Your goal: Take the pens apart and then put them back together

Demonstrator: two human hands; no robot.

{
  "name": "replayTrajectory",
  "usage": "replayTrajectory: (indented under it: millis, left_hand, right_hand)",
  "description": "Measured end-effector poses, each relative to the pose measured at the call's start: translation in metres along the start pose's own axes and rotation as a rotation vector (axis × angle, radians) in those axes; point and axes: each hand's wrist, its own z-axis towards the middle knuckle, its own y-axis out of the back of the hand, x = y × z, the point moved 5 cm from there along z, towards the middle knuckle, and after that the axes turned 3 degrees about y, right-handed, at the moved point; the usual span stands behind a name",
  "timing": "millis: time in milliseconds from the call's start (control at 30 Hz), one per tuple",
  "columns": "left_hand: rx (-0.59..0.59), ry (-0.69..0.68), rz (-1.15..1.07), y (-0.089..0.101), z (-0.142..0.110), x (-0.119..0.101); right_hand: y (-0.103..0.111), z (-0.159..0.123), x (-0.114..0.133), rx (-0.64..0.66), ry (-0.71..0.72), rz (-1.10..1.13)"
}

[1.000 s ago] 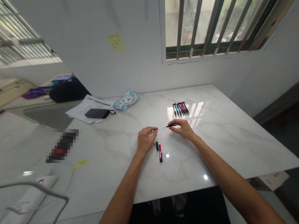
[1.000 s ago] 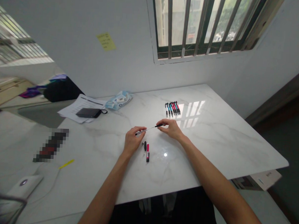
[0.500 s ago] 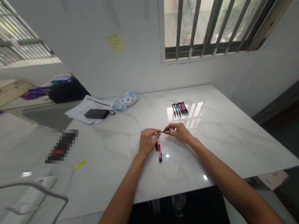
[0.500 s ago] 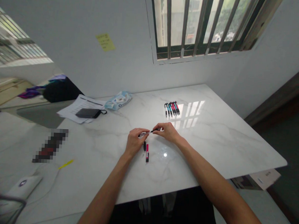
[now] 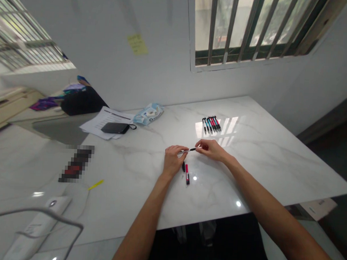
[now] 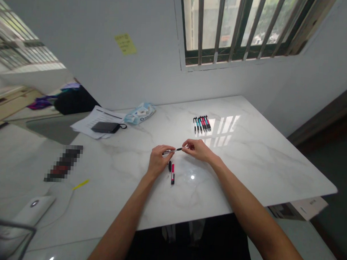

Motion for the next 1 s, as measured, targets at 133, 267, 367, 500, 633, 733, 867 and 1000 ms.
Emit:
replayTrajectory:
  millis: [133, 267, 367, 500, 633, 733, 867, 1000]
  left_hand:
    - [0.007, 0.001, -0.003, -0.0003, -0.0007, -0.0003]
    - [-0.002, -0.01, -0.019, 0.0007, -0.0006, -0.001]
    - [0.001, -0.017, -0.024, 0.0007, -0.0006, -0.0015]
    - [-0.007, -0.019, -0.033, 0.0016, -0.0008, -0.0023]
    - [-0.003, -0.005, -0.033, 0.0022, -0.0008, -0.0025]
    - [-0.004, 0.005, -0.041, 0.0032, -0.0005, -0.0024]
    - [-0.01, 0.011, -0.065, 0.0045, 0.0001, -0.0025]
    - [-0.005, 0.02, -0.078, 0.0041, 0.0003, -0.0022]
  right_hand:
    - [-0.0015, 0.0001, 0.0006, 0.02, -0.003, -0.002]
    - [-0.0017, 0.0002, 0.0014, 0.019, 0.005, 0.014]
    - [-0.0024, 0.0, 0.0013, 0.026, -0.005, 0.007]
    - [-0.0026, -0.0001, 0.002, 0.02, -0.008, 0.005]
    - [-0.0029, -0.0005, 0.0028, 0.024, -0.004, -0.008]
    - [-0.0025, -0.0012, 0.0027, 0.019, -0.006, -0.02]
    - [-0.002, -0.0009, 0.0026, -0.001, 0.005, 0.0]
    - [-0.0031, 0.0005, 0.0027, 0.003, 0.01, -0.002]
